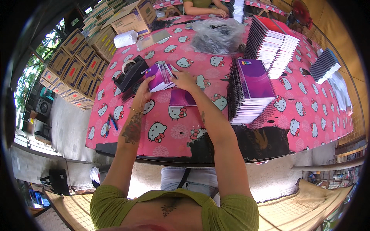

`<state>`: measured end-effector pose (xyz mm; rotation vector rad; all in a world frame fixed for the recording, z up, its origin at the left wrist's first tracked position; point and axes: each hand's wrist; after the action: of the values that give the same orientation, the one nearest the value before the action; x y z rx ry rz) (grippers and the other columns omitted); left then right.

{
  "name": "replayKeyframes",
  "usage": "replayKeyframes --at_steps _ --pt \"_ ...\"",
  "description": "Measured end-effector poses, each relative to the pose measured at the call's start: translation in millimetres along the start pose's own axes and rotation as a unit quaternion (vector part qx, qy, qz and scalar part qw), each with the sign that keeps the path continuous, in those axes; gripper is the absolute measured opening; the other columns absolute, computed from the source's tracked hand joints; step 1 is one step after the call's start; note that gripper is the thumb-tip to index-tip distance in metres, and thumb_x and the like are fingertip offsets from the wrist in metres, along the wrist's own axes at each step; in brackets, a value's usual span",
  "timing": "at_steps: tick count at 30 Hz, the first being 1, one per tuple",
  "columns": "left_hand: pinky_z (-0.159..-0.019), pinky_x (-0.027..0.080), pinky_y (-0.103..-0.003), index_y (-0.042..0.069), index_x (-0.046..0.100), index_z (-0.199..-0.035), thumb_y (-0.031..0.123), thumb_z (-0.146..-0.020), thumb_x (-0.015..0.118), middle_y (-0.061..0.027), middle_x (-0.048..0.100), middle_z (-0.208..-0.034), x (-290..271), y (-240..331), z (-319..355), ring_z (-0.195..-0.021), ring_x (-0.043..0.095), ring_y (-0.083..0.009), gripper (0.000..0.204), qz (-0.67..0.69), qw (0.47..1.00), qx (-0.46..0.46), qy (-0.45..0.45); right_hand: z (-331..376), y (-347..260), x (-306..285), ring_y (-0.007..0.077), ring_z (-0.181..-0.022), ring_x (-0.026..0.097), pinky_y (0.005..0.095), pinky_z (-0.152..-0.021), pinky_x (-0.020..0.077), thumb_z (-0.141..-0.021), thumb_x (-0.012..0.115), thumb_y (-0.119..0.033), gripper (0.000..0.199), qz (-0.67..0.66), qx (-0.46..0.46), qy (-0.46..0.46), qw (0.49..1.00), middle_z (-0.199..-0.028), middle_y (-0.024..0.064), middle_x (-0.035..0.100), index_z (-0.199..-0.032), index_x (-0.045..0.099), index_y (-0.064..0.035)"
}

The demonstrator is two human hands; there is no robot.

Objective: The person tapes individual notebooks and places them onto a stack.

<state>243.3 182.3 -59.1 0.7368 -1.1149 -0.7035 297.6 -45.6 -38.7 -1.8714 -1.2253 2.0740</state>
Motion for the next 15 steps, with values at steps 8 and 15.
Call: replayKeyframes --at_steps 8,15 --pt "-0.083 0.057 -0.04 -0.004 0.06 -0.114 0.011 -0.087 0.072 -0.0125 0.067 -0.104 10 -5 18 -0.092 0.068 -0.025 0.033 -0.003 0.998 0.042 0.041 -6 17 15 0.031 -0.127 0.054 0.0692 -0.103 0.0273 -0.092 0.06 -0.034 0.04 -0.029 0.011 0.071 0.997 -0.135 0.0061 0.058 -0.131 0.064 -0.0306" --pt "-0.079 0.053 -0.032 -0.005 0.061 -0.117 0.01 -0.089 0.071 -0.0099 0.068 -0.104 27 48 62 -0.088 0.065 -0.0183 0.034 -0.197 0.954 0.221 0.054 -21 24 -6 0.0284 -0.128 0.054 0.0545 -0.107 0.0336 -0.094 0.063 -0.032 0.043 -0.186 0.021 -0.025 0.982 -0.139 0.0086 0.058 -0.134 0.062 -0.0169"
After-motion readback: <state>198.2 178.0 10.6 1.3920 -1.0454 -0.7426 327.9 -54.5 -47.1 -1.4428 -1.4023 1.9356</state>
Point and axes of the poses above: each hand's wrist, its own z-axis away from the middle knuckle, its own x-axis out of the palm, y = z × x
